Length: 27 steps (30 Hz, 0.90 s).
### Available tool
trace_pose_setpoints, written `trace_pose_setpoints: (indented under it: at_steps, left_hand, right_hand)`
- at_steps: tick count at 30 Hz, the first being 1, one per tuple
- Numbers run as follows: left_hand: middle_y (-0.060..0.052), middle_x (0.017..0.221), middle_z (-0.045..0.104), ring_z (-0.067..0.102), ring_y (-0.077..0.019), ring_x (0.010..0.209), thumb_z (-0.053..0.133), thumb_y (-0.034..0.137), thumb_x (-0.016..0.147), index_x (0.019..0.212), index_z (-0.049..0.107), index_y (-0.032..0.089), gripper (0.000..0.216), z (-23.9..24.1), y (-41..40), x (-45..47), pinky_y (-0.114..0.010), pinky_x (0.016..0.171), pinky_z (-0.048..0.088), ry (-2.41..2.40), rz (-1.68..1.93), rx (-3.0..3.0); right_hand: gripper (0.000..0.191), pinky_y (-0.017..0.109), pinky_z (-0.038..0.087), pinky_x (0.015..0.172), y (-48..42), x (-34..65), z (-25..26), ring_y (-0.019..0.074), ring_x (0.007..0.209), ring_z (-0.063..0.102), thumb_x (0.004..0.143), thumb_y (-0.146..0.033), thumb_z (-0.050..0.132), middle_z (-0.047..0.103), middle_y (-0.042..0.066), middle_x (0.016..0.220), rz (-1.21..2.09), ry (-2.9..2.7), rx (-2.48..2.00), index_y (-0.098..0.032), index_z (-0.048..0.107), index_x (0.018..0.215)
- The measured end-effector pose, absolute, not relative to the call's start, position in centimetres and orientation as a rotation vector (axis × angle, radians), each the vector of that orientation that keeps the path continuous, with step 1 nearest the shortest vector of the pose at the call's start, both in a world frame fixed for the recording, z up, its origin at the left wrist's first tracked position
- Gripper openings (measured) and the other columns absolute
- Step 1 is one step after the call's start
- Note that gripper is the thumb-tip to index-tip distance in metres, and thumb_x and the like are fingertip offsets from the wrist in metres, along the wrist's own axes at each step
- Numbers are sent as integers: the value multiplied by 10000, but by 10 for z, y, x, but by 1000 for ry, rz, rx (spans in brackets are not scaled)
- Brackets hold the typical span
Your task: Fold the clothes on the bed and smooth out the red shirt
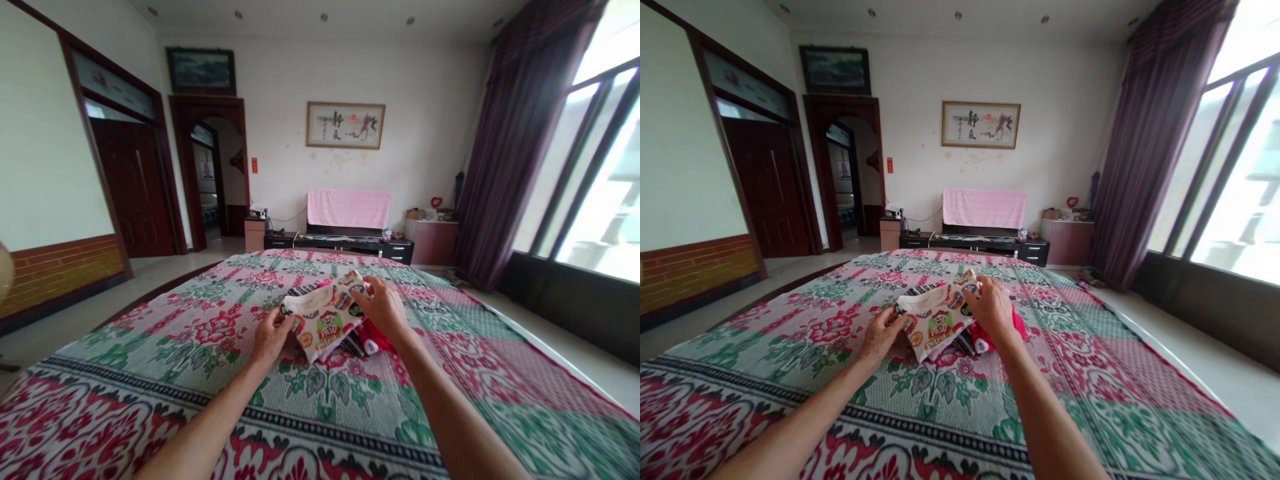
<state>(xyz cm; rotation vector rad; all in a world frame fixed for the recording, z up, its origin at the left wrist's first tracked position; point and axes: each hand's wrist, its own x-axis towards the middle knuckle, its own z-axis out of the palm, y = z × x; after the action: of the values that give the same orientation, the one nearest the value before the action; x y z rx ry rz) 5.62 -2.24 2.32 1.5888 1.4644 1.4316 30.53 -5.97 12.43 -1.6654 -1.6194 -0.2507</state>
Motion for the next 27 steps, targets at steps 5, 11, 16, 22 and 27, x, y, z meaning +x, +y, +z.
trace_pose_setpoints:
  at_steps: [5,11,16,22,27]
  left_hand:
    - [38,514,559,553,-134,520,530,421,721,659,576,203,231,30,-29,57,-213,504,368,1540,1439,1605]
    - [41,477,558,556,-134,493,540,392,696,664,590,201,200,42,-34,54,-212,489,375,1542,1488,1506]
    - [27,452,575,534,-133,425,561,435,676,783,624,168,295,65,-35,45,-217,436,387,1459,1582,1338]
    - [6,545,610,616,-153,482,615,390,632,817,591,136,315,114,-47,32,-203,412,417,1229,1810,1163]
    - [-35,728,672,674,-173,634,621,337,636,833,587,132,287,145,-56,21,-207,487,468,1058,2011,1114]
  right_hand:
    - [236,243,324,537,-62,302,126,139,560,525,767,-399,524,607,-6,610,-201,-1712,-1652,-215,662,819]
    - [153,240,345,590,-59,304,124,134,634,534,767,-328,531,625,5,744,-287,-1652,-1572,-228,644,740]
    - [149,254,370,623,-62,301,128,138,644,529,766,-326,540,590,-1,731,-255,-1596,-1480,-234,657,749]
    - [124,297,414,727,-77,289,147,165,773,561,719,-313,587,612,27,837,-112,-1537,-1223,-209,631,666]
    - [233,306,459,696,-81,285,153,179,828,593,762,-422,564,662,48,945,458,-1502,-926,-199,628,764]
